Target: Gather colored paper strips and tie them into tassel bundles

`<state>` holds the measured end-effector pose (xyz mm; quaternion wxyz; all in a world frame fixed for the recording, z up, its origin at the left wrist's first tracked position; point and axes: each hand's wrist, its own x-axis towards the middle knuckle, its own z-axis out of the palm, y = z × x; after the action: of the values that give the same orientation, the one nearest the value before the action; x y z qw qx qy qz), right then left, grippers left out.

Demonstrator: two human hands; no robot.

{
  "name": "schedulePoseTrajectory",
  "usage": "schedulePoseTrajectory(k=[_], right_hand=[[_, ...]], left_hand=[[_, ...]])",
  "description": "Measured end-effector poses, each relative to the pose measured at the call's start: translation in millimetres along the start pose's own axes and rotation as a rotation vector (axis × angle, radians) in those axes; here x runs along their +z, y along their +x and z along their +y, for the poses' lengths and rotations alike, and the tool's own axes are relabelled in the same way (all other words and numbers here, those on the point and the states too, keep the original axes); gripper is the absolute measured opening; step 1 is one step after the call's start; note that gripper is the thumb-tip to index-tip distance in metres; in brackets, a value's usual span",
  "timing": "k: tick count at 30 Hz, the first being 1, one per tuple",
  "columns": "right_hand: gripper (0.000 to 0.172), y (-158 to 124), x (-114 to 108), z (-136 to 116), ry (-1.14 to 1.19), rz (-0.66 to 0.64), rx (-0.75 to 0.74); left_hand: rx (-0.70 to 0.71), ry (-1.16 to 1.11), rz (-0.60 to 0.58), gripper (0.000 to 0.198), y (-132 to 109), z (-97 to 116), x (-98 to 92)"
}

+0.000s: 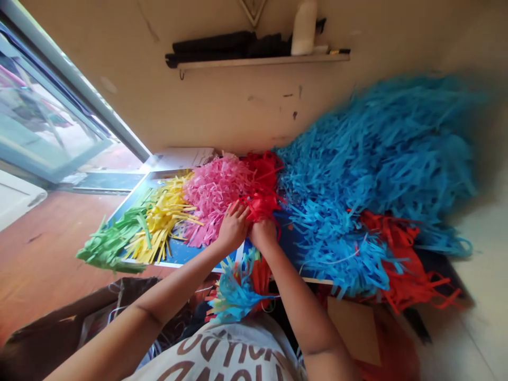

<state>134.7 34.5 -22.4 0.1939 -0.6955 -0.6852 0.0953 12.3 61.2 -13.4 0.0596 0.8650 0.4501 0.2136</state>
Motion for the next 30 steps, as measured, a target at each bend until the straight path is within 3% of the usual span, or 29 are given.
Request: schedulePoseTrajectory(k=[5, 7, 8, 10, 11, 12, 13, 15, 17, 19, 21, 24, 26, 28, 30], right_hand=[[0.034, -47.7, -49.0, 89.4, -0.189, 0.042, 0.292], [0.033, -76.3, -72.7, 123.1, -0.268, 0.135, 0.359], [0.035, -88.2, -82.4, 132.6, -0.307, 0.259, 0.403], [0.04, -102.7, -90.8, 131.5, -0.28, 0.538, 0.424], [0.042, -104.5, -87.7, 121.2, -0.194, 0.605, 0.379], [0.043, -102.5, -79.8, 106.1, -0.067, 0.586, 0.292], [0.044, -97.0, -68.1, 88.3, 0.082, 0.46, 0.166], [0.048, -77.4, -39.8, 55.2, 0.266, 0.065, -0.102], [0.052, -53.7, -16.2, 39.1, 0.27, -0.176, -0.147], [0.053, -37.4, -5.7, 45.7, 0.147, -0.23, -0.032], [0.055, -35.0, -9.5, 68.1, -0.039, -0.127, 0.157], [0.054, -51.9, -31.7, 101.6, -0.252, 0.184, 0.444], [0.045, -66.7, -45.0, 108.9, -0.295, 0.378, 0.499], [0.037, -76.8, -48.5, 103.0, -0.257, 0.382, 0.294], [0.041, -78.4, -42.4, 91.6, -0.158, 0.186, -0.046]], left_hand=[[0.231, 0.158, -0.104, 0.038, -10.2, 12.9, 33.7], [0.288, 0.159, -0.186, 0.042, -14.9, 20.3, 48.7], [0.303, 0.151, -0.224, 0.044, -17.2, 23.8, 54.8], [0.309, 0.126, -0.278, 0.046, -21.3, 29.5, 63.6], [0.305, 0.114, -0.29, 0.046, -23.1, 31.7, 66.5], [0.302, 0.101, -0.293, 0.046, -24.7, 33.4, 68.5], [0.298, 0.087, -0.289, 0.046, -26.3, 34.8, 69.9], [0.292, 0.061, -0.289, 0.047, -29.3, 36.8, 71.2], [0.274, 0.054, -0.309, 0.049, -32.1, 38.6, 71.1], [0.243, 0.068, -0.319, 0.047, -35.0, 40.6, 69.7], [0.213, 0.083, -0.299, 0.045, -37.3, 43.0, 67.0], [0.199, 0.091, -0.288, 0.047, -37.9, 46.5, 61.0], [0.192, 0.098, -0.305, 0.048, -36.4, 48.0, 57.1], [0.176, 0.104, -0.308, 0.048, -34.3, 49.2, 55.0], [0.177, 0.107, -0.291, 0.046, -32.5, 49.6, 55.0]])
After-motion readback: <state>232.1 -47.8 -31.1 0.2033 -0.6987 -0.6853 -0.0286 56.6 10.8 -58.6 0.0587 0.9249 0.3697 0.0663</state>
